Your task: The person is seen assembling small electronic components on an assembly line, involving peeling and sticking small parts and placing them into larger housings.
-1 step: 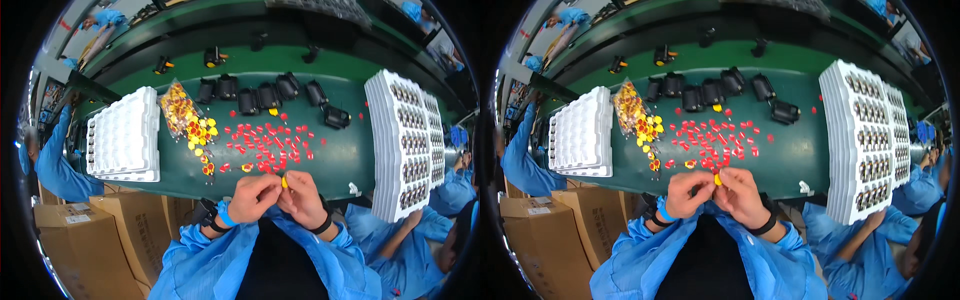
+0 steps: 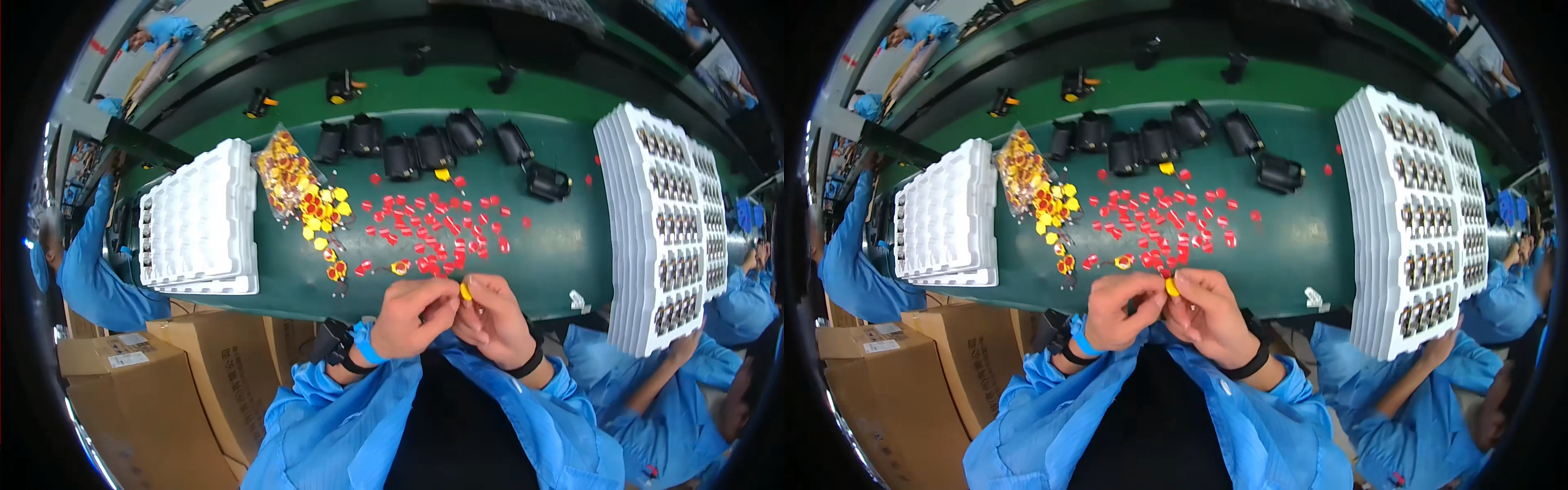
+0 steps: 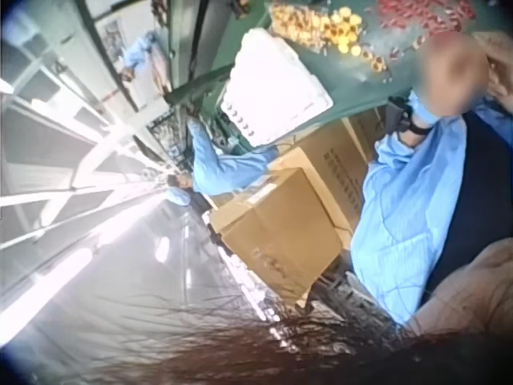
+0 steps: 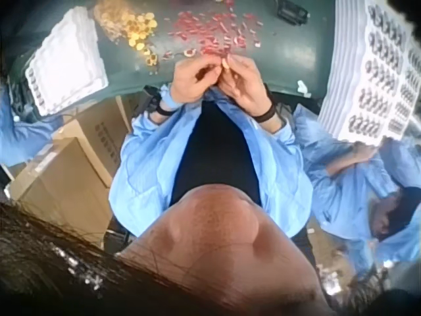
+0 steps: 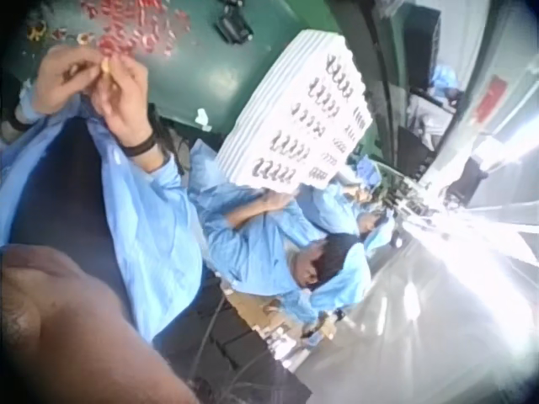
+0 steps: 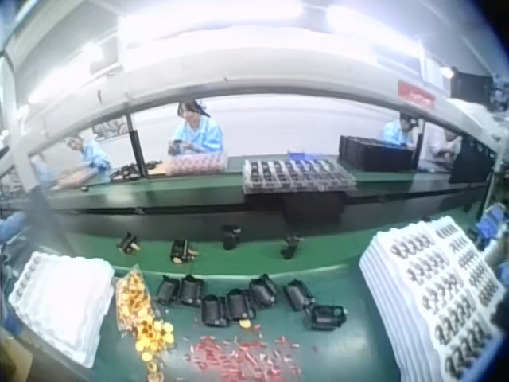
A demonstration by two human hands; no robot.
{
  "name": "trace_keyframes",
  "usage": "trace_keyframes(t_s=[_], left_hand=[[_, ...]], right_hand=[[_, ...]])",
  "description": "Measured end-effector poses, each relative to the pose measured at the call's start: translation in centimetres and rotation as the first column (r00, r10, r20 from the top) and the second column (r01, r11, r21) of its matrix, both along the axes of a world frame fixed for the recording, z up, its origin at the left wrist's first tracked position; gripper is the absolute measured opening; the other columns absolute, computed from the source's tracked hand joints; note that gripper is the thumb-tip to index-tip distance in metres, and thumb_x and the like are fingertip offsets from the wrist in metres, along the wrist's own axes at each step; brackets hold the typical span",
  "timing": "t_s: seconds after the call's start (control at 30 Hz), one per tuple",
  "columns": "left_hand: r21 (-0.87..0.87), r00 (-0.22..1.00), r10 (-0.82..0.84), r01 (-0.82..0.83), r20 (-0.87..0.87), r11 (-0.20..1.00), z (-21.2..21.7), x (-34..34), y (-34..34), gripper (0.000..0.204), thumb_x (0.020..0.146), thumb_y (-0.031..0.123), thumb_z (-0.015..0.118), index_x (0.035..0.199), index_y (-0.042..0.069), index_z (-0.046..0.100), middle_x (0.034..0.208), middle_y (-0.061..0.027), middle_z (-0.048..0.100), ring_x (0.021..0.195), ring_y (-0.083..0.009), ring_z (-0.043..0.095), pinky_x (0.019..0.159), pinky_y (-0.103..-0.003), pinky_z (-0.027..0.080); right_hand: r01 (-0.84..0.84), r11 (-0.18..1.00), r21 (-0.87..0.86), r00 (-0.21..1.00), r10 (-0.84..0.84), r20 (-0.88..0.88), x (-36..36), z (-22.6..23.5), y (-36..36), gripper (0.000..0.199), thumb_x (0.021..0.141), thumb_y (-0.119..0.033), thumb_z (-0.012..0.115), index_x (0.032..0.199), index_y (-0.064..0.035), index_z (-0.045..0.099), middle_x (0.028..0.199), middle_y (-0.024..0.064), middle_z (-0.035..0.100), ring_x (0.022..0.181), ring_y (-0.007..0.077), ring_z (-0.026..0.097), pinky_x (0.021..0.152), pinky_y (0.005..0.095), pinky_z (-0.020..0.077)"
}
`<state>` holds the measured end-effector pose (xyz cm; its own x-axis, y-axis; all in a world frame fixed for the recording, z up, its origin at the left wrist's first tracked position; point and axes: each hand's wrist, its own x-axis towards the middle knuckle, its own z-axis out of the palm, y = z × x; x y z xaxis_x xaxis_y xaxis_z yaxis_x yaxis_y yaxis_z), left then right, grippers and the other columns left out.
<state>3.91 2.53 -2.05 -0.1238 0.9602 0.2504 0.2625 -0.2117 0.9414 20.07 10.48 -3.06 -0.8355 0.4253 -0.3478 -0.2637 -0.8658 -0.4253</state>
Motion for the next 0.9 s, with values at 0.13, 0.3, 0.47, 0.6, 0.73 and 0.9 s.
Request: trace_keyframes(t_s=[0.13,0.3,0.47,0.6,0.73,0.9], left_hand=[[0.165,0.97,0.003,0.038,-0.243,0.986,0.3,-0.2,3.0,0.015,0.076,-0.003,0.068,0.091,-0.001,0.064,0.07,-0.01,0.062,0.056,-0.023,0.06,0.051,-0.034,0.045],[0.227,0.626,0.132,0.075,-0.768,0.971,1.8,-1.0,9.1,0.007,0.074,0.001,0.066,0.079,0.0,0.061,0.076,-0.0147,0.067,0.062,-0.0295,0.066,0.056,-0.039,0.051],[-0.114,0.284,-0.161,0.173,-0.945,0.978,-1.8,-1.1,17.1,0.016,0.081,0.016,0.063,0.078,0.0,0.064,0.071,-0.0199,0.067,0.065,-0.0351,0.067,0.061,-0.044,0.053],[-0.379,0.368,-0.437,0.222,-0.82,0.898,-0.8,-2.5,18.9,0.034,0.09,0.028,0.059,0.074,-0.002,0.066,0.067,-0.0213,0.066,0.064,-0.0414,0.064,0.064,-0.049,0.052],[-0.133,0.522,-0.05,-0.123,-0.851,0.983,5.3,-6.1,22.5,0.044,0.092,0.039,0.061,0.07,0.001,0.066,0.071,-0.0189,0.067,0.071,-0.0418,0.066,0.066,-0.05,0.052],[0.259,0.326,0.503,-0.568,-0.8,0.781,2.0,-20.9,29.9,0.063,0.082,0.052,0.071,0.117,0.0,0.064,0.104,-0.0263,0.07,0.083,-0.0412,0.069,0.07,-0.051,0.054]], right_hand=[[0.124,0.992,-0.026,0.99,-0.126,-0.071,2.4,-0.5,0.3,0.035,0.105,-0.026,0.049,0.078,-0.003,0.051,0.054,0.0054,0.046,0.038,0.0119,0.04,0.038,0.026,0.0274],[0.516,0.787,0.338,0.819,-0.569,0.077,5.7,-1.5,2.3,0.023,0.102,-0.017,0.051,0.086,-0.0008,0.055,0.056,0.0101,0.053,0.04,0.0135,0.044,0.038,0.0257,0.0315],[0.537,0.669,0.514,0.724,-0.678,0.127,6.4,-3.1,3.9,0.024,0.101,-0.015,0.055,0.082,0.0005,0.057,0.058,0.0093,0.054,0.043,0.0128,0.047,0.039,0.0244,0.034],[0.541,0.628,0.559,0.694,-0.709,0.125,7.0,-4.9,3.7,0.023,0.1,-0.013,0.057,0.082,0.0017,0.057,0.06,0.0093,0.057,0.047,0.0129,0.051,0.041,0.025,0.0383],[0.489,0.583,0.649,0.699,-0.707,0.109,7.6,-5.6,3.4,0.018,0.098,-0.009,0.059,0.085,0.0041,0.06,0.064,0.0116,0.062,0.049,0.0142,0.055,0.044,0.0259,0.0436],[0.47,0.577,0.668,0.712,-0.695,0.1,6.9,-5.2,3.0,0.017,0.096,-0.005,0.059,0.083,0.0063,0.063,0.063,0.0124,0.062,0.047,0.0149,0.056,0.043,0.0256,0.0434]])
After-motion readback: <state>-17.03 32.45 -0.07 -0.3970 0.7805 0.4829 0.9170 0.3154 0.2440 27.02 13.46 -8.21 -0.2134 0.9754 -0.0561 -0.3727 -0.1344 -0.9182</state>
